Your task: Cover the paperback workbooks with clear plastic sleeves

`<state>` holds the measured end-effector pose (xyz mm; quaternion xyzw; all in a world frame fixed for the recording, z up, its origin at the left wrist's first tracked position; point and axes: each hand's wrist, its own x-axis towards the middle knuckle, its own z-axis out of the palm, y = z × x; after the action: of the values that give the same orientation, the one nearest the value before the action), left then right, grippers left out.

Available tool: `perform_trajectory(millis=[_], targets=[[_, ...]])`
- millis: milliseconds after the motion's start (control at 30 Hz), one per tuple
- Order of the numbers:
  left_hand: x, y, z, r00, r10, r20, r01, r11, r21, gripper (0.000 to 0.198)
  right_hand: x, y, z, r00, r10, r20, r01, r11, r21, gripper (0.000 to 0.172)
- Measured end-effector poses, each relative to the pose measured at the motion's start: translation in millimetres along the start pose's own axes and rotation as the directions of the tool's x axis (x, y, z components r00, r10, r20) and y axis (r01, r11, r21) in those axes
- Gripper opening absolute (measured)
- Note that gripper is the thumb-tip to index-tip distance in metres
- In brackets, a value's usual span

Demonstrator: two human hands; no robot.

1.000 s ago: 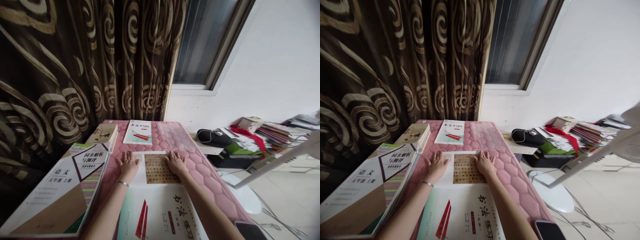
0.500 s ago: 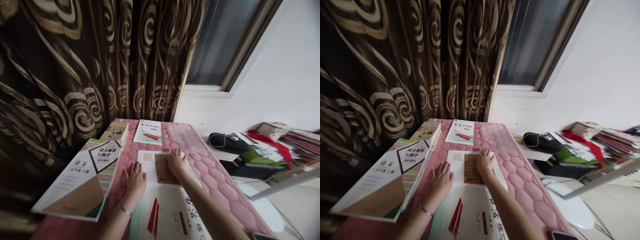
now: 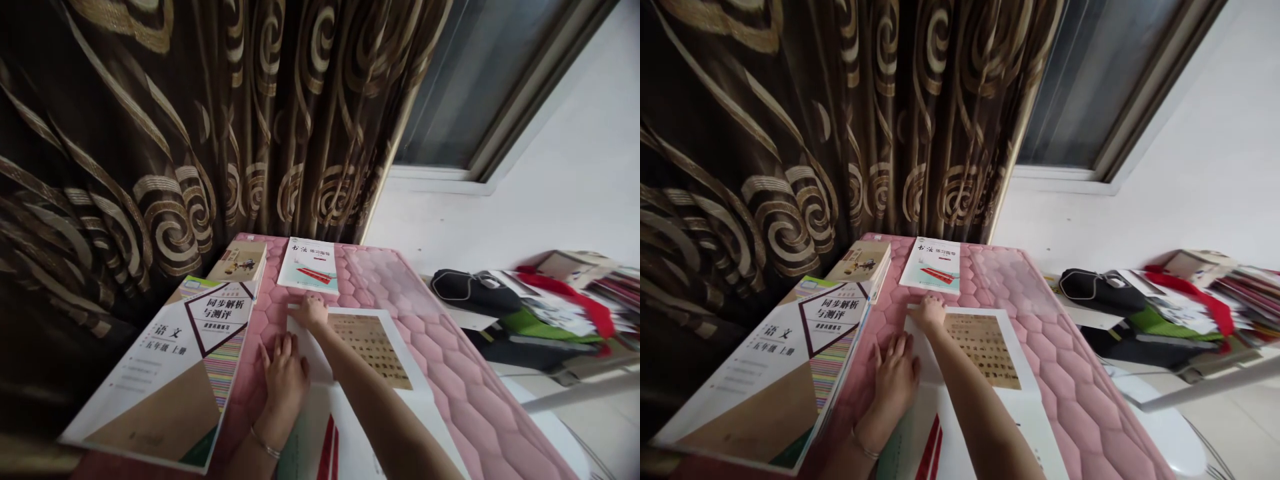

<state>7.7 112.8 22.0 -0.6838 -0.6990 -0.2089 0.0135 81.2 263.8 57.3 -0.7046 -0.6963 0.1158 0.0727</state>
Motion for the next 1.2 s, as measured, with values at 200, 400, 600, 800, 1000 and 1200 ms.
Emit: perform_trajectory(millis=[200,400,600,800,1000,1200], targets=[[-1,-1,6.5,1.000,-0.025,0.000,0.025,1.000,-0.012,0.047,17,-11,1,1.000,0.009,-0.005,-0.009,1.000,-0.012,0.057],[0,1,-0.9,1.000,-0.017,0.017,0.017,1.000,-0.001,0.042,-20,3,7,0.996,-0.092,-0.022,0.091,0.995,-0.029,0.061],[1,3,-6.5,0.999,-0.015,0.028,0.015,1.000,0.016,0.041,-36,9,0,0.994,-0.101,0.031,0.101,0.995,-0.014,0.064],[-2,-1,6.2,1.000,-0.009,-0.030,0.010,1.000,0.017,0.044,-1,-5,-4,1.000,-0.024,-0.003,0.024,1.000,0.006,0.060],[0,-1,3.6,1.000,-0.019,-0.018,0.020,0.999,0.036,0.046,-5,-7,-4,0.995,-0.077,-0.070,0.079,0.996,0.031,0.044],[3,1,-9.6,1.000,0.015,0.019,-0.016,0.998,0.058,0.044,-92,93,-15,0.968,-0.091,-0.235,0.112,0.990,0.080,0.024]])
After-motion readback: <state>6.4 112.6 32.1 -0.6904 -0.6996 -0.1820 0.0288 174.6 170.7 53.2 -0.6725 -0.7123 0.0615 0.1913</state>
